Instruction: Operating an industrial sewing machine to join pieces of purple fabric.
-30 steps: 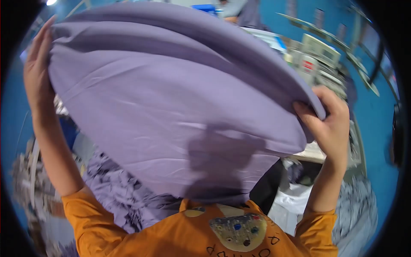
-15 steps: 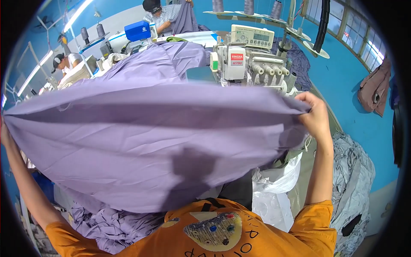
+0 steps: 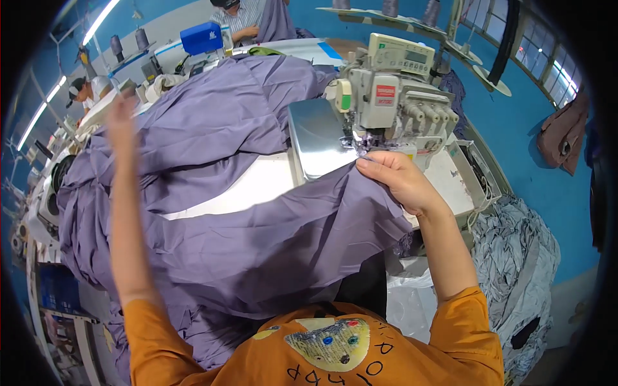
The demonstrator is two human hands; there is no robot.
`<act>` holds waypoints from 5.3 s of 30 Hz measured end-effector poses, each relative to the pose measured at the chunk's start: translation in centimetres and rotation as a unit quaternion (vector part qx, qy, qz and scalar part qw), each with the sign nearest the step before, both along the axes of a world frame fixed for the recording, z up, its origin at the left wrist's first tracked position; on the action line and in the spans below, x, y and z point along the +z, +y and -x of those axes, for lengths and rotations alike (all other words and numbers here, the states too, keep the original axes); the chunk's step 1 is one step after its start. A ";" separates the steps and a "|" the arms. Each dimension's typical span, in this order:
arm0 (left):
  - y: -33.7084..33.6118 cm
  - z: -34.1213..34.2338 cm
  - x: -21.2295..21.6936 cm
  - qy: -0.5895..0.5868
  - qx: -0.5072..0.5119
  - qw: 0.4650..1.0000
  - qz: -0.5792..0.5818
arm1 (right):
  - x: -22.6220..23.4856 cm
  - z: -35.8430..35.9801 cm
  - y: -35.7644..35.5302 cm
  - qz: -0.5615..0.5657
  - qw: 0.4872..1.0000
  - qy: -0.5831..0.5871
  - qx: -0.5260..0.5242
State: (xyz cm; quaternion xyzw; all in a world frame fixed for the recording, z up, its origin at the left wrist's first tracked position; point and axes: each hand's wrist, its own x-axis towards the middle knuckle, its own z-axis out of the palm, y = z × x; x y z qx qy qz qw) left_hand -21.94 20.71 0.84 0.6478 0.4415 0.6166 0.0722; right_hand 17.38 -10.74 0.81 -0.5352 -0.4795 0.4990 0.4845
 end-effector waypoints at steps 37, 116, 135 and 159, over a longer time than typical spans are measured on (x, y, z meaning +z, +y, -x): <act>-19.9 -19.7 -0.8 0.403 -0.325 0.854 -0.054 | -5.4 1.5 -2.8 0.032 0.990 0.049 -0.128; -1.9 -19.2 6.7 0.355 0.077 0.869 -0.337 | -5.9 -0.7 -1.7 0.040 0.982 0.186 -0.016; -23.1 -21.4 -4.7 0.433 -0.274 0.775 -0.370 | -6.2 -0.4 -1.7 0.018 0.983 0.178 -0.034; -22.4 -20.8 -1.9 0.468 -0.309 0.792 -0.240 | -7.5 -2.1 -4.4 -0.040 0.977 -0.025 -0.210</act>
